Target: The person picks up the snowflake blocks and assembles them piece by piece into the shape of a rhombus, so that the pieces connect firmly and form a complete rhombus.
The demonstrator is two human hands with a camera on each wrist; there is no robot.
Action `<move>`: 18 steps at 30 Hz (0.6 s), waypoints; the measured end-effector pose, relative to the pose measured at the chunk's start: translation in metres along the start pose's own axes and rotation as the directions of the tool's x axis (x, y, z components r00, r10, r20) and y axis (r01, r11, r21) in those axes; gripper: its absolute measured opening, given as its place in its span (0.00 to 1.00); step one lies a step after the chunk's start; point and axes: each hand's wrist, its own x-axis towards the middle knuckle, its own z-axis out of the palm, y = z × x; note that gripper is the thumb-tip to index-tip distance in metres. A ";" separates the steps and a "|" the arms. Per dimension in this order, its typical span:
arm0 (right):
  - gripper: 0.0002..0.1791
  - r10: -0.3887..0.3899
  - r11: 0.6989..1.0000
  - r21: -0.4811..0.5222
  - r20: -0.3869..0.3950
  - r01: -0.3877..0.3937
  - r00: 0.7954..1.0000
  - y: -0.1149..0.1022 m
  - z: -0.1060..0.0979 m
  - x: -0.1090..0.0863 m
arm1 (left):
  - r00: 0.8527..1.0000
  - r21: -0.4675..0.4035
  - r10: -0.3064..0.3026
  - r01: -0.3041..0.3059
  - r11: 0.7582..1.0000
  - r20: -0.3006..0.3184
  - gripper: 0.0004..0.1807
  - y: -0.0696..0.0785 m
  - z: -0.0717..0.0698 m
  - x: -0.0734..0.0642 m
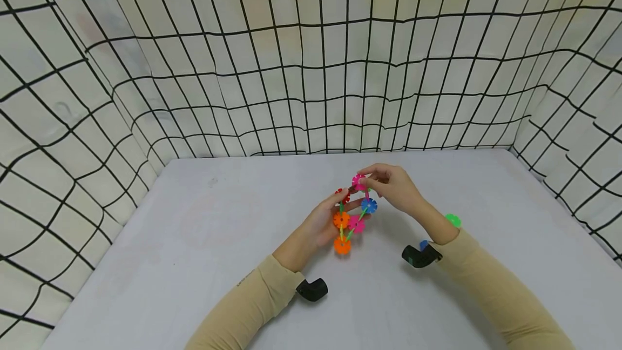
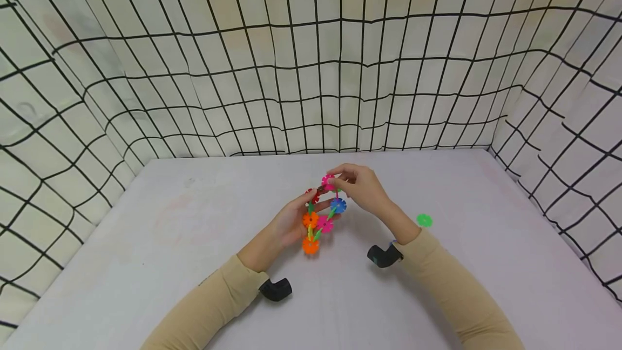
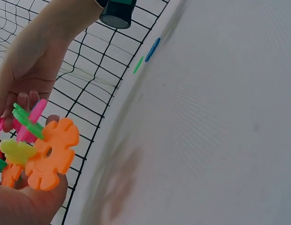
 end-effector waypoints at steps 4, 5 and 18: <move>0.13 -0.011 1.000 0.011 0.033 0.010 0.999 -0.001 -0.001 -0.001 | 0.999 -0.021 0.020 -0.020 1.000 0.036 0.21 0.000 -0.001 0.001; 0.13 -0.014 1.000 0.009 0.046 0.014 0.999 -0.001 -0.001 -0.001 | 0.999 -0.021 0.025 -0.024 0.999 0.047 0.21 0.000 -0.002 0.001; 0.18 -0.030 0.997 -0.061 0.147 0.039 0.989 -0.003 -0.006 -0.009 | 1.000 0.100 0.023 -0.020 0.995 -0.021 0.11 -0.001 0.000 0.002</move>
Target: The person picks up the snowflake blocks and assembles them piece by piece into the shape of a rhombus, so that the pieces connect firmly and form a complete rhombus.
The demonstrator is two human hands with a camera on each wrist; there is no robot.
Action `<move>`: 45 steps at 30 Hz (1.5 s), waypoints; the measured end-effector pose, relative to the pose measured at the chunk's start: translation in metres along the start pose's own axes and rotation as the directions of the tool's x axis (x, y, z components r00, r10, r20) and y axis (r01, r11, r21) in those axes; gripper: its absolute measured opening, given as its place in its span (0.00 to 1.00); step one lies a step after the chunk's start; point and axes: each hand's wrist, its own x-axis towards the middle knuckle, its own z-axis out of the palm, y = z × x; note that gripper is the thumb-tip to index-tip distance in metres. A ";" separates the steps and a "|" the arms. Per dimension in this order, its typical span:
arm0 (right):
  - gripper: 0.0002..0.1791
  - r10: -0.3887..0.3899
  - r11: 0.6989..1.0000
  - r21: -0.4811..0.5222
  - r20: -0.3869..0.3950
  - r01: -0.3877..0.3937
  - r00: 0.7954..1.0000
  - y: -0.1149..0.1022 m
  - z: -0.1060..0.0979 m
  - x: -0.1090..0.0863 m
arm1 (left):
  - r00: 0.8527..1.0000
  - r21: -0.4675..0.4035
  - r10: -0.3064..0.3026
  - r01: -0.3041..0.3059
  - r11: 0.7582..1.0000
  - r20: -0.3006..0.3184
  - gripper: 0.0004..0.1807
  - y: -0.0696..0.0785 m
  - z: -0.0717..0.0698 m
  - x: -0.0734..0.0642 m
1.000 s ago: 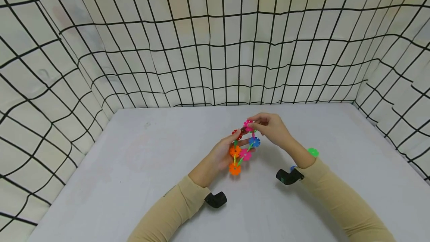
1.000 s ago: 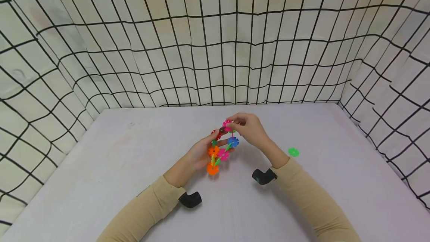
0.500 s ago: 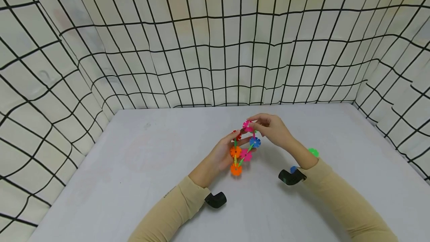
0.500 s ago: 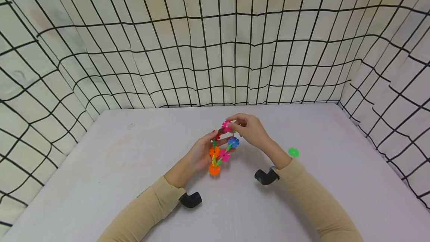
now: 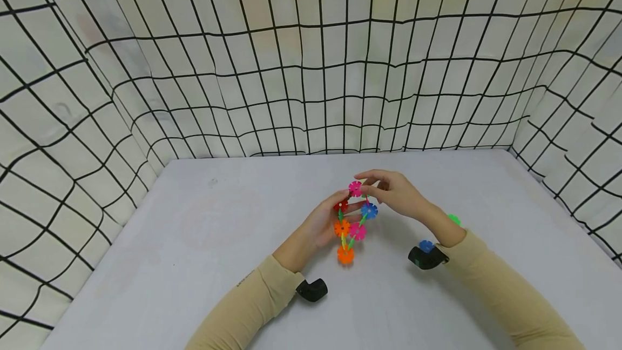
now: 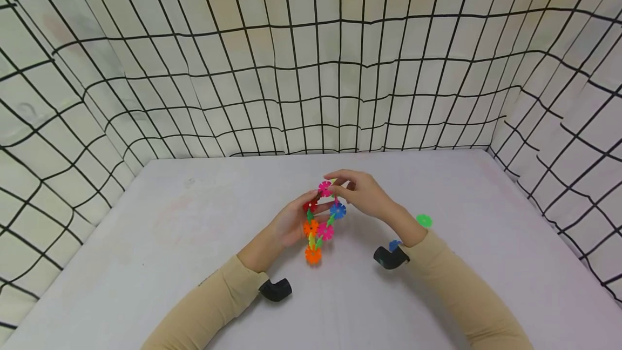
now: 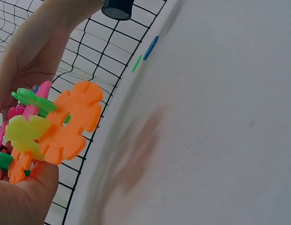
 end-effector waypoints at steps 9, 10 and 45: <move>0.19 0.050 0.997 -0.062 -0.035 -0.052 0.998 0.007 -0.029 -0.023 | 0.999 0.000 0.025 -0.025 1.000 0.021 0.16 -0.002 0.001 -0.001; 0.19 0.061 0.996 -0.068 -0.036 -0.063 0.998 0.009 -0.033 -0.027 | 0.999 0.007 0.030 -0.030 1.000 0.013 0.17 -0.002 0.001 -0.001; 0.11 0.216 0.971 -0.171 0.346 -0.165 0.913 0.060 -0.060 -0.102 | 0.999 -0.081 0.019 -0.022 0.996 -0.035 0.07 0.001 0.001 -0.002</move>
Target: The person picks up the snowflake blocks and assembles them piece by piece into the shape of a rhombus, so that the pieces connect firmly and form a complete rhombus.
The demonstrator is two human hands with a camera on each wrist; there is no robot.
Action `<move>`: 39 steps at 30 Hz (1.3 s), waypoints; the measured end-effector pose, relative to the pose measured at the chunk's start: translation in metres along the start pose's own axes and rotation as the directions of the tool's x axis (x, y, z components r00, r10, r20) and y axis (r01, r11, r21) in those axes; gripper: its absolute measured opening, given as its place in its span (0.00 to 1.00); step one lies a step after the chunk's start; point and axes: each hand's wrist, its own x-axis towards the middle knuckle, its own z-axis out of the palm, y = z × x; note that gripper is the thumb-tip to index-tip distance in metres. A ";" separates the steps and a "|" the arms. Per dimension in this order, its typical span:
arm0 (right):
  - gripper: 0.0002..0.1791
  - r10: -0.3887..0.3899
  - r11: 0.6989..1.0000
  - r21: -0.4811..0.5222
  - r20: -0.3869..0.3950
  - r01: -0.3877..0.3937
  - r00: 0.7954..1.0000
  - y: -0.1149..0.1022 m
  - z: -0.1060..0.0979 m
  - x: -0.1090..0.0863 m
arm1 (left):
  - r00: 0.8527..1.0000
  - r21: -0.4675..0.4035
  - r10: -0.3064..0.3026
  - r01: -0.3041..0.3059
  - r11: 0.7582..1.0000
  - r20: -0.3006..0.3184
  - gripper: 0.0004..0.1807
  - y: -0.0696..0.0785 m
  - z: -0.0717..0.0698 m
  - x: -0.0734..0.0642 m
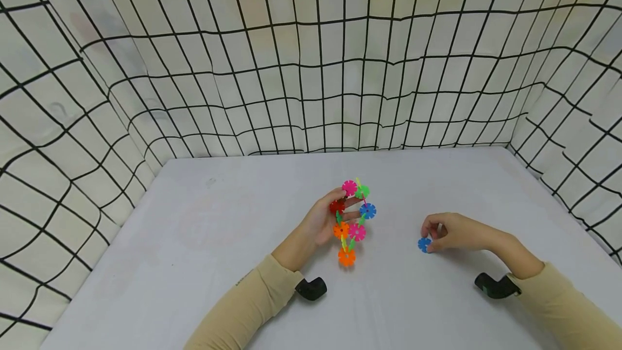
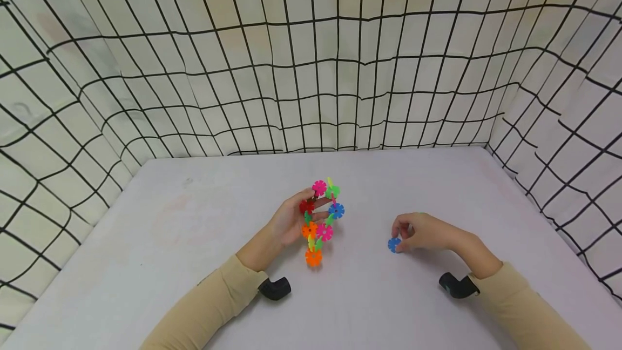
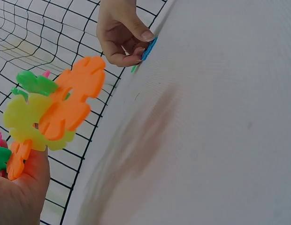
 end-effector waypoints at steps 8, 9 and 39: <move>0.10 -0.014 1.000 0.022 0.008 0.014 1.000 0.000 -0.002 0.002 | 1.000 -0.016 -0.006 0.005 1.000 -0.021 0.05 0.001 0.001 0.000; 0.10 -0.019 0.999 0.025 0.006 0.019 1.000 -0.001 -0.003 0.003 | 1.000 0.000 -0.005 0.005 1.000 -0.025 0.07 0.001 0.001 0.000; 0.09 -0.093 0.932 0.258 -0.509 0.254 0.856 -0.066 -0.015 0.080 | 0.998 0.015 -0.043 0.044 0.999 -0.051 0.12 -0.001 0.001 0.000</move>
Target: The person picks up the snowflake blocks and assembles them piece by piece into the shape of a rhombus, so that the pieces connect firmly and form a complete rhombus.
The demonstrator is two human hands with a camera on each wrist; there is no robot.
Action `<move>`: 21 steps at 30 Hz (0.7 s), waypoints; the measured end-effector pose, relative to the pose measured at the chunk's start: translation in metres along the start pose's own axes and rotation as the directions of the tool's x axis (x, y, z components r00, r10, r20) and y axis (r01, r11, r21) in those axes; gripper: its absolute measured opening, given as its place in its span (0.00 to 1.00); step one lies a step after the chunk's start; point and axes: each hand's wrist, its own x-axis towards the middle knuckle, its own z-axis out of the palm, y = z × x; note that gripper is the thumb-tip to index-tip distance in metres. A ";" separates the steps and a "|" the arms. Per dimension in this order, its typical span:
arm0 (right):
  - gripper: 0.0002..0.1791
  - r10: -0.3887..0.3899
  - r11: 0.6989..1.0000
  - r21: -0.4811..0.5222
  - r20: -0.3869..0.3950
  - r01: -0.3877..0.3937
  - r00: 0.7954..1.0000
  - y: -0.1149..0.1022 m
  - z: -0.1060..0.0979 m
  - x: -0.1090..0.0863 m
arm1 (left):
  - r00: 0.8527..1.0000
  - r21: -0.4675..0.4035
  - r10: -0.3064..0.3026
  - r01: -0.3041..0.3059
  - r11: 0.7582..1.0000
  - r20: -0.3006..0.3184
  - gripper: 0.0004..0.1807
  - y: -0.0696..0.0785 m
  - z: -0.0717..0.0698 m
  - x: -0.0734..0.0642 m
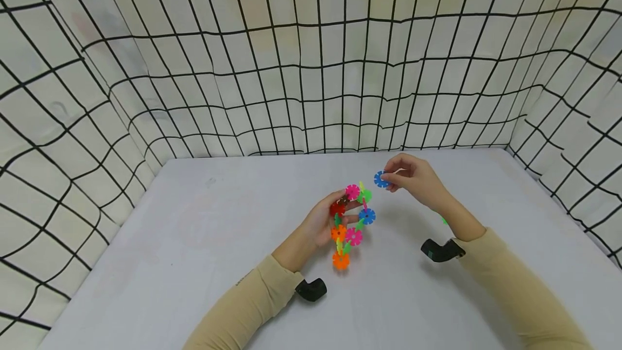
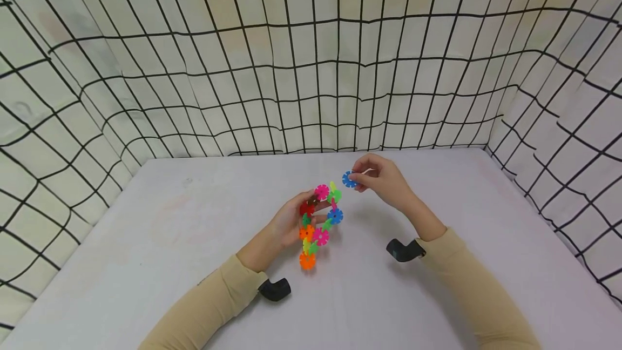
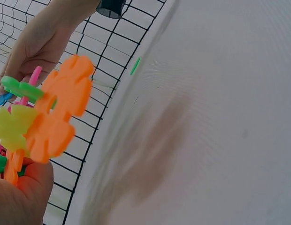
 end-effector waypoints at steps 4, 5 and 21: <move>0.11 -0.016 1.000 0.019 0.019 0.016 1.000 0.001 0.011 0.006 | 1.000 0.003 -0.009 0.009 1.000 0.012 0.13 -0.001 0.000 0.000; 0.11 -0.021 1.000 0.015 0.022 0.020 1.000 0.002 0.013 0.007 | 1.000 0.010 -0.011 0.010 1.000 0.013 0.13 -0.001 0.000 -0.001; 0.09 -0.093 0.994 -0.050 0.087 0.097 0.992 0.008 0.024 0.009 | 1.000 0.090 0.015 -0.016 0.996 0.009 0.13 0.000 0.001 -0.002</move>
